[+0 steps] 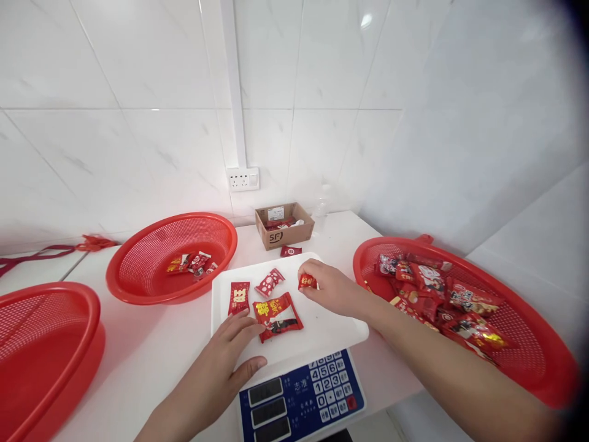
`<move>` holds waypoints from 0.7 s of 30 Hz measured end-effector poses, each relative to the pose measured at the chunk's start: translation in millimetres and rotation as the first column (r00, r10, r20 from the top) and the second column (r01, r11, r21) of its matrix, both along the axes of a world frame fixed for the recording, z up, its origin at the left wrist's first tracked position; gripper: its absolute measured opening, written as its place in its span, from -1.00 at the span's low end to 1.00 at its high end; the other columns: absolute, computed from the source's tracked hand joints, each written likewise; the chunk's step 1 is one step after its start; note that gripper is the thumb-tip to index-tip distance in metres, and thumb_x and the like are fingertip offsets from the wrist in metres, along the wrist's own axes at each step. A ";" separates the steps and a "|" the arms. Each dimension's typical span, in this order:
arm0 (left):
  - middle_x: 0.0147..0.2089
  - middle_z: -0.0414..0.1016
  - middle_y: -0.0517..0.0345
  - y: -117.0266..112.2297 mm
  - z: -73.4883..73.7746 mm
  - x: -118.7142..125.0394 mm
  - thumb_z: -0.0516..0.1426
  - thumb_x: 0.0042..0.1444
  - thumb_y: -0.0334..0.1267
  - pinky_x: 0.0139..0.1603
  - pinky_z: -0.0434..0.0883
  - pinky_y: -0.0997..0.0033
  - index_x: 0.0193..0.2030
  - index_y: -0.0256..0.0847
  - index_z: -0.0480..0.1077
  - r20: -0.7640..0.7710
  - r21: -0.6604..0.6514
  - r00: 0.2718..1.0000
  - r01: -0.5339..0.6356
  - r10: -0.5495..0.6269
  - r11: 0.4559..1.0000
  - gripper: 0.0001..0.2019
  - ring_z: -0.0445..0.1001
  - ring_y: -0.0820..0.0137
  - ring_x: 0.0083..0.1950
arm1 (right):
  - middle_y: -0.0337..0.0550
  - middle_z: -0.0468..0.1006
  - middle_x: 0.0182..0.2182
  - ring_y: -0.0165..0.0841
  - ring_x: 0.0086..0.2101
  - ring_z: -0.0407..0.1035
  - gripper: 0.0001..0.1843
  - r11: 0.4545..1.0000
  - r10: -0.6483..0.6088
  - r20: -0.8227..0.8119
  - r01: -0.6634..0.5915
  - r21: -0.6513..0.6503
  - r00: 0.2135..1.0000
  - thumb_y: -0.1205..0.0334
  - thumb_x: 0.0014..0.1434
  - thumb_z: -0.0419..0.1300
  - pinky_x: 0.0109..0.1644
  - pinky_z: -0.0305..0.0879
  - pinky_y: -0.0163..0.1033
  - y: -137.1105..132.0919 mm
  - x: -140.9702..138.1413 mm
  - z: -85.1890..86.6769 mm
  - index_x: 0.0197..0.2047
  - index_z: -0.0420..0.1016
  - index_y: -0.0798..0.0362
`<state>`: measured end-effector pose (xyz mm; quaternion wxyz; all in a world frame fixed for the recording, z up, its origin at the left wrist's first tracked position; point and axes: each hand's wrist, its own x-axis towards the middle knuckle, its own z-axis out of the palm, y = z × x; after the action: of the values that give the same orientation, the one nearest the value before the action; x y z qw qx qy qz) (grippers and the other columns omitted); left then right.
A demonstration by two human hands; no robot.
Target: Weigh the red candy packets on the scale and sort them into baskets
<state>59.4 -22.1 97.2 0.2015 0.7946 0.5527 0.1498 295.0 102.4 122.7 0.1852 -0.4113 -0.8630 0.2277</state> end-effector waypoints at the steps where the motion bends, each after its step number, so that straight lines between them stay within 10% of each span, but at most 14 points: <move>1: 0.23 0.25 0.13 0.4 -1.1 -1.8 -0.04 0.23 -0.08 0.18 0.29 0.07 0.14 0.00 0.25 0.003 0.012 1.000 -0.011 0.011 1.000 -0.65 0.18 0.21 0.26 | -0.13 0.43 -0.24 -0.28 -0.24 0.32 -0.92 1.000 -0.015 0.020 0.016 -0.022 1.000 0.31 0.08 0.08 -0.17 0.23 -0.17 -0.1 2.1 -0.4 -0.29 0.31 0.02; 9: 0.32 0.10 0.10 14.5 -4.9 -3.0 -0.08 0.24 -0.01 0.22 0.22 0.02 0.18 0.00 0.20 -0.057 0.039 0.998 -0.034 0.036 0.999 -0.59 0.02 0.17 0.33 | -0.06 0.34 0.07 -0.29 -0.15 0.37 -0.60 0.979 -0.040 0.075 0.054 -0.194 0.996 0.22 0.16 0.03 -0.05 0.29 -0.13 -13.0 22.8 -2.7 0.09 0.28 -0.01; 21: 0.41 -0.44 0.01 73.6 -0.1 14.0 -0.16 0.17 0.21 0.33 -0.21 -0.03 0.36 -0.13 -0.34 -0.168 -0.155 0.979 0.087 -0.113 0.984 -0.25 -0.50 0.19 0.38 | -0.12 0.35 0.10 -0.21 0.00 0.30 -0.60 0.957 -0.233 0.114 0.248 -0.152 0.966 0.15 0.15 0.01 0.07 0.23 -0.10 -26.4 76.5 9.7 0.07 0.33 -0.05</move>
<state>73.4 51.5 97.1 0.2173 0.8144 0.5373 0.0277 371.4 76.1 132.3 0.1357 -0.5374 -0.7925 0.2542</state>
